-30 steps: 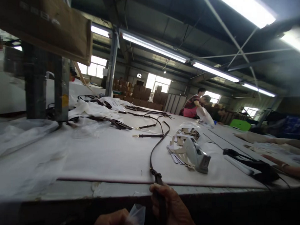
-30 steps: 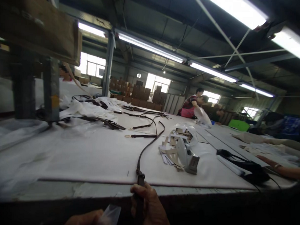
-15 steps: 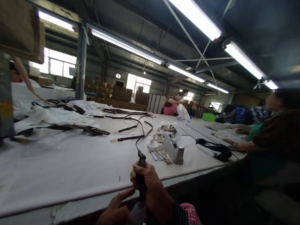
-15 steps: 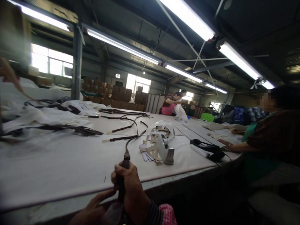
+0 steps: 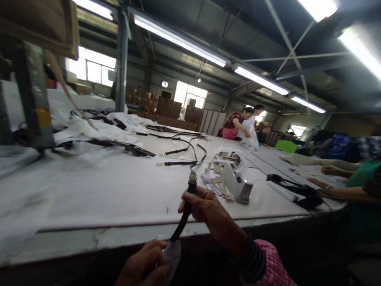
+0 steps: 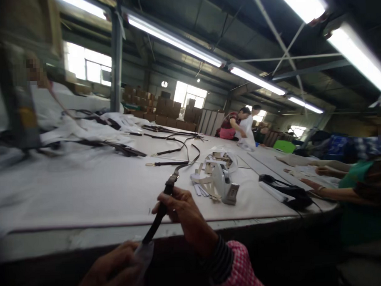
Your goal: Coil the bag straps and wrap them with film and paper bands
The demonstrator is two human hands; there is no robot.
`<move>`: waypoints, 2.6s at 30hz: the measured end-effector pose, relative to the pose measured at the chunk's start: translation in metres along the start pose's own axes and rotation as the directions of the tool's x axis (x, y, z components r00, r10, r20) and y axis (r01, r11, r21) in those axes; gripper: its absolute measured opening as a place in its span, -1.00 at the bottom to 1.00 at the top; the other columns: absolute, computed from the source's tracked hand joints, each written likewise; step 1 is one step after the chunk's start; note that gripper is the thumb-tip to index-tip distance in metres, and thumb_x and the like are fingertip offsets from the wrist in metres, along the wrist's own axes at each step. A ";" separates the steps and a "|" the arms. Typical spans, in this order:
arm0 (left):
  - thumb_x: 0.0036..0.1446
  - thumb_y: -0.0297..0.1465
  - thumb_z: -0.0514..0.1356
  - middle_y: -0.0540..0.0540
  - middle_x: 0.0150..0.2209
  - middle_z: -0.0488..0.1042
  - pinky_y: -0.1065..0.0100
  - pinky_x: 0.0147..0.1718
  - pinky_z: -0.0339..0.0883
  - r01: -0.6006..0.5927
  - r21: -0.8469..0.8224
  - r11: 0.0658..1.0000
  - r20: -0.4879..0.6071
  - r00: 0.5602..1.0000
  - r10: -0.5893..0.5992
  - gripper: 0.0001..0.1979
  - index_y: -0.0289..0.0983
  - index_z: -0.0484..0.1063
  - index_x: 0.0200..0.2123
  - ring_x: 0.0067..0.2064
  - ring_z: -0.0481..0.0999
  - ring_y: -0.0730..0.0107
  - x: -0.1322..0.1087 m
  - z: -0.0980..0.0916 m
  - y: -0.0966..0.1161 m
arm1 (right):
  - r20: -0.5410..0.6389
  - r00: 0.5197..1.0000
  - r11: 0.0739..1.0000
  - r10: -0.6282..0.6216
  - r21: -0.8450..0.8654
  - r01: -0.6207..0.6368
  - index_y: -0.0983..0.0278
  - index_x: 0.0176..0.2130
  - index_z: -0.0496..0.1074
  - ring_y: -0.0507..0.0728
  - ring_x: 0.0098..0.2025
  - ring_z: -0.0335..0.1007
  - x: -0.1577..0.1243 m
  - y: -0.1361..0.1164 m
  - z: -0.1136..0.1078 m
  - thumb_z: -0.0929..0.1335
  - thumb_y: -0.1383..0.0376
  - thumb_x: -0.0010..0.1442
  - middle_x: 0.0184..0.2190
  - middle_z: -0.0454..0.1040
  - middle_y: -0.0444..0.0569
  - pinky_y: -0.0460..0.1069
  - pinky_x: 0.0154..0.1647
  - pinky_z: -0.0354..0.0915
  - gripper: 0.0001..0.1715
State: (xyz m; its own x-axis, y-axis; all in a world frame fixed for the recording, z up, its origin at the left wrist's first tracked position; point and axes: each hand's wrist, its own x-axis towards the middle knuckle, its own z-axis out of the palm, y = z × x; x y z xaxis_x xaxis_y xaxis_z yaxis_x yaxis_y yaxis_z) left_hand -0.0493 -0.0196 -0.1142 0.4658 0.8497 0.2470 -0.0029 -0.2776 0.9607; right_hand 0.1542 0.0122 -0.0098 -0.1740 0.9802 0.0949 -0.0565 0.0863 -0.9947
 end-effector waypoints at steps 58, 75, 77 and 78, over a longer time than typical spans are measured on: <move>0.26 -0.18 0.25 -0.09 -0.35 0.62 0.33 -0.14 0.30 -0.136 -0.232 0.963 -0.161 0.982 0.100 -0.69 -0.31 0.60 -0.37 -0.23 0.53 0.26 0.043 -0.053 0.100 | 0.079 0.930 0.924 -0.360 0.171 0.343 0.30 -0.27 0.48 -0.12 -0.63 -0.05 0.030 -0.113 0.044 0.52 0.15 0.15 -0.36 0.62 -0.01 -0.14 -0.64 -0.16 -0.70; 0.27 -0.10 0.20 0.09 -0.62 0.28 0.52 -0.63 -0.03 -0.111 -0.265 0.958 -0.355 0.935 0.010 -0.61 -0.29 0.37 -0.45 -0.61 0.12 0.61 0.041 -0.046 0.106 | 0.149 0.978 0.967 -0.149 0.230 0.113 0.28 -0.16 0.57 -0.06 -0.51 0.04 0.025 -0.032 0.061 0.54 0.14 0.11 -0.49 0.29 -0.18 -0.12 -0.55 -0.06 -0.65; 0.24 -0.09 0.22 0.14 -0.64 0.13 0.52 -0.64 -0.10 -0.112 -0.207 0.972 -0.413 0.911 0.017 -0.59 -0.27 0.33 -0.48 -0.60 0.02 0.61 0.032 -0.049 0.098 | 0.151 0.988 0.946 -0.021 0.323 -0.030 0.29 -0.17 0.55 -0.05 -0.47 0.14 0.024 -0.011 0.064 0.55 0.04 0.09 -0.41 0.35 -0.13 -0.16 -0.59 -0.08 -0.56; 0.23 -0.08 0.23 0.14 -0.64 0.10 0.51 -0.64 -0.12 -0.098 -0.177 0.979 -0.427 0.904 0.013 -0.58 -0.27 0.32 -0.50 -0.60 0.00 0.61 0.026 -0.051 0.095 | 0.175 0.982 0.918 0.067 0.374 -0.129 0.29 -0.20 0.53 -0.05 -0.46 0.17 0.023 0.000 0.065 0.54 -0.02 0.07 -0.37 0.38 -0.12 -0.18 -0.61 -0.11 -0.51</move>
State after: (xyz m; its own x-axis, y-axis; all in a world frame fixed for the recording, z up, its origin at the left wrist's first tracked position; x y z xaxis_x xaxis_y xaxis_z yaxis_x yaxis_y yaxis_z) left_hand -0.0822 -0.0007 -0.0103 0.0430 0.9560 0.2903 -0.2056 -0.2758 0.9390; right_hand 0.0858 0.0235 -0.0048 -0.3469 0.9373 0.0336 -0.3970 -0.1143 -0.9107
